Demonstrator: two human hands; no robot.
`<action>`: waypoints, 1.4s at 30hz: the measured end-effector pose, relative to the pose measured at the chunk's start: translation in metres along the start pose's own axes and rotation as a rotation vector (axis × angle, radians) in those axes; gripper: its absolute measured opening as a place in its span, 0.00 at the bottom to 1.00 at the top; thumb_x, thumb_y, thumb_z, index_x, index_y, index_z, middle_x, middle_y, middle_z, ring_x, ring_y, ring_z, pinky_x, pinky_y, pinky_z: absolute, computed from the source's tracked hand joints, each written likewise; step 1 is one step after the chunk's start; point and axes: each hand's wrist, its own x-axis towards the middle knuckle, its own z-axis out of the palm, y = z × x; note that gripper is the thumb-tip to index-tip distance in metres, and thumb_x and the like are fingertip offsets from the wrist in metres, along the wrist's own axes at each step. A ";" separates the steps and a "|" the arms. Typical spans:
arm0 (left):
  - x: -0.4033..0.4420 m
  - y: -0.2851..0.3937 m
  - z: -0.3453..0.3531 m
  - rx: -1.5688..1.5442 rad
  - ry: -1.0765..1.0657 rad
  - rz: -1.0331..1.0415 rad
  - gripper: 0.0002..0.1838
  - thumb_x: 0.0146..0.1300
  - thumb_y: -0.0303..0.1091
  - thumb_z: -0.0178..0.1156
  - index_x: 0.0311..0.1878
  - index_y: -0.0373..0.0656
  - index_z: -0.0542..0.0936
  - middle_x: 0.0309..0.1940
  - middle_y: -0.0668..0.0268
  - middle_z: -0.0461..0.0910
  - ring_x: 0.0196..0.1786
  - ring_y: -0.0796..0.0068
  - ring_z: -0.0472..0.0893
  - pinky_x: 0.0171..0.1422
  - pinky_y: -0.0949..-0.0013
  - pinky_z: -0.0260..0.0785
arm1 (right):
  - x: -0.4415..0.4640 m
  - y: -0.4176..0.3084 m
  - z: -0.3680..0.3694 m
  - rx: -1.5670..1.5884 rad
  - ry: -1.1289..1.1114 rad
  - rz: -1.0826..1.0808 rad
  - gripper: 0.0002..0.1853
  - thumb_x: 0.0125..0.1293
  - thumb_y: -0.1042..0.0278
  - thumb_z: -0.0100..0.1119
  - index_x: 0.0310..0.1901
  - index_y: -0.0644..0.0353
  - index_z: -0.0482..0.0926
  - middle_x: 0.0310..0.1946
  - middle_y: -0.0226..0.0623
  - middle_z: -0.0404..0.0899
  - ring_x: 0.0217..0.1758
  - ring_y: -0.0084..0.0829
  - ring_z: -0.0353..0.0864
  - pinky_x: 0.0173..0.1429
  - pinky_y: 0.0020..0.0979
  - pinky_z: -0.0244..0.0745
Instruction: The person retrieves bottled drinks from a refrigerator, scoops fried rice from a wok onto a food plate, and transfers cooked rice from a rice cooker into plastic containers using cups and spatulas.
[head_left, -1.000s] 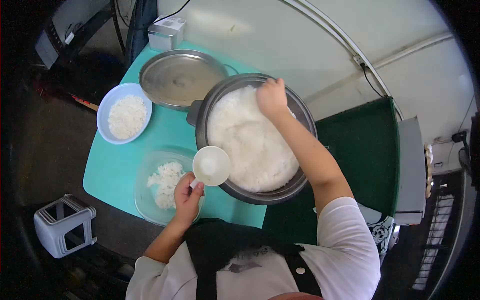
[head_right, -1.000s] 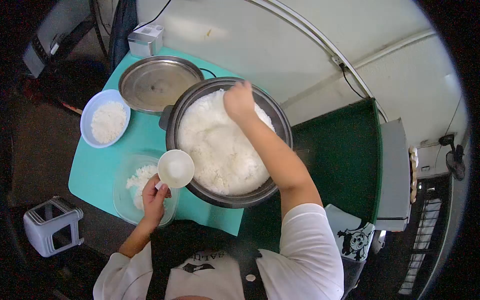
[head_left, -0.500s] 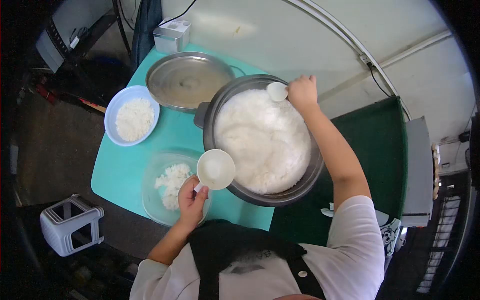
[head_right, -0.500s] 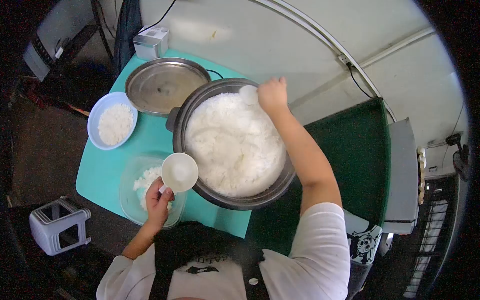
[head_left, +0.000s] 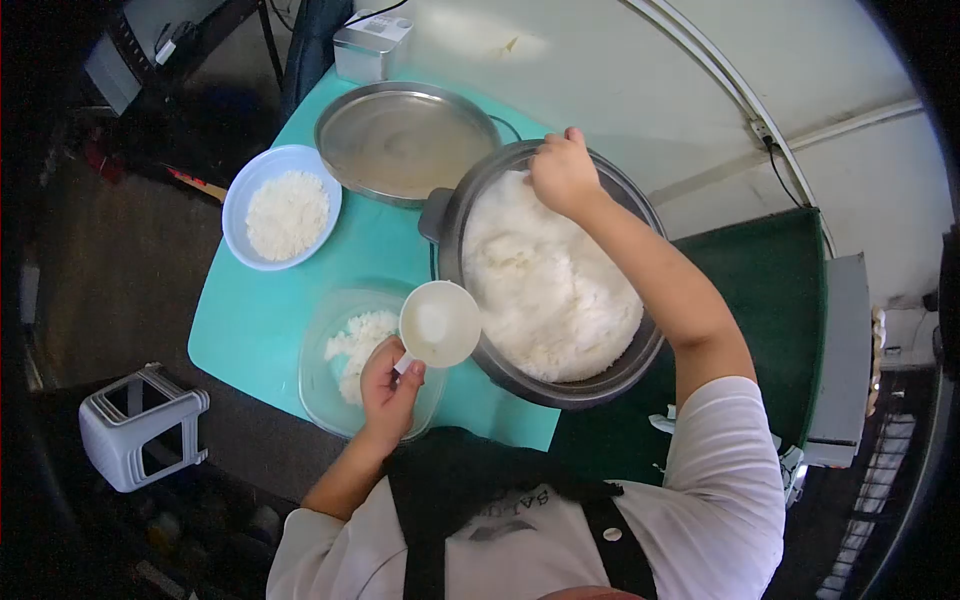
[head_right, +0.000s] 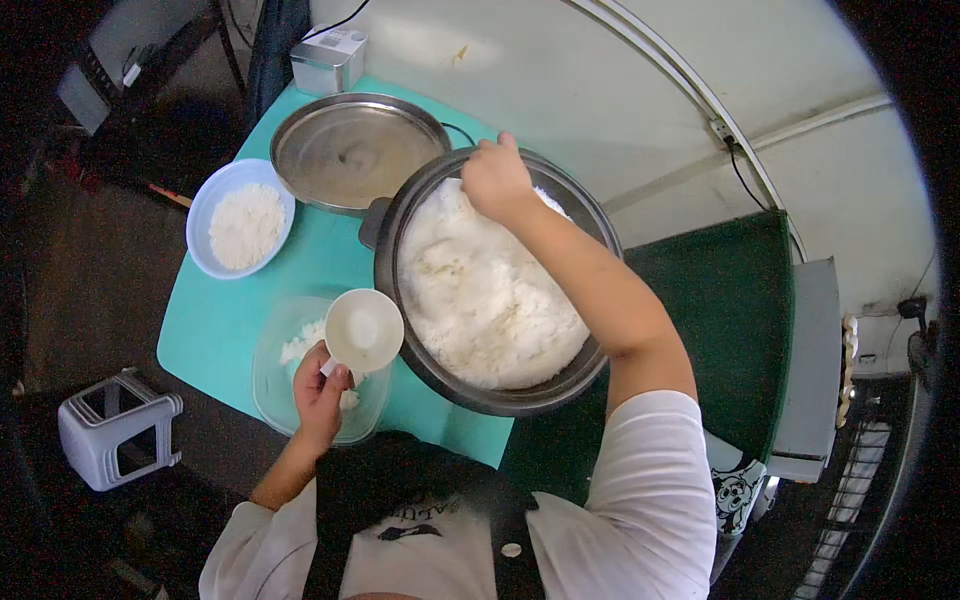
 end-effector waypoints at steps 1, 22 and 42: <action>0.001 0.000 0.000 0.023 0.005 0.027 0.11 0.63 0.29 0.57 0.26 0.39 0.68 0.24 0.66 0.65 0.29 0.74 0.65 0.35 0.72 0.56 | -0.001 0.001 -0.002 0.043 0.033 -0.059 0.05 0.53 0.69 0.58 0.25 0.55 0.84 0.28 0.33 0.82 0.44 0.33 0.76 0.57 0.44 0.61; 0.083 0.072 0.053 1.130 -0.249 0.624 0.04 0.59 0.27 0.57 0.31 0.37 0.73 0.31 0.57 0.71 0.35 0.56 0.74 0.37 0.59 0.67 | -0.110 -0.061 -0.033 -0.221 0.382 -0.772 0.06 0.50 0.65 0.56 0.22 0.51 0.82 0.30 0.26 0.76 0.47 0.31 0.70 0.59 0.33 0.62; 0.043 0.009 0.132 1.201 -0.702 0.307 0.17 0.63 0.38 0.50 0.30 0.32 0.78 0.32 0.44 0.78 0.40 0.42 0.78 0.49 0.47 0.69 | -0.291 -0.027 0.027 0.390 -0.144 0.486 0.09 0.56 0.73 0.51 0.30 0.64 0.83 0.32 0.51 0.83 0.37 0.48 0.84 0.42 0.44 0.79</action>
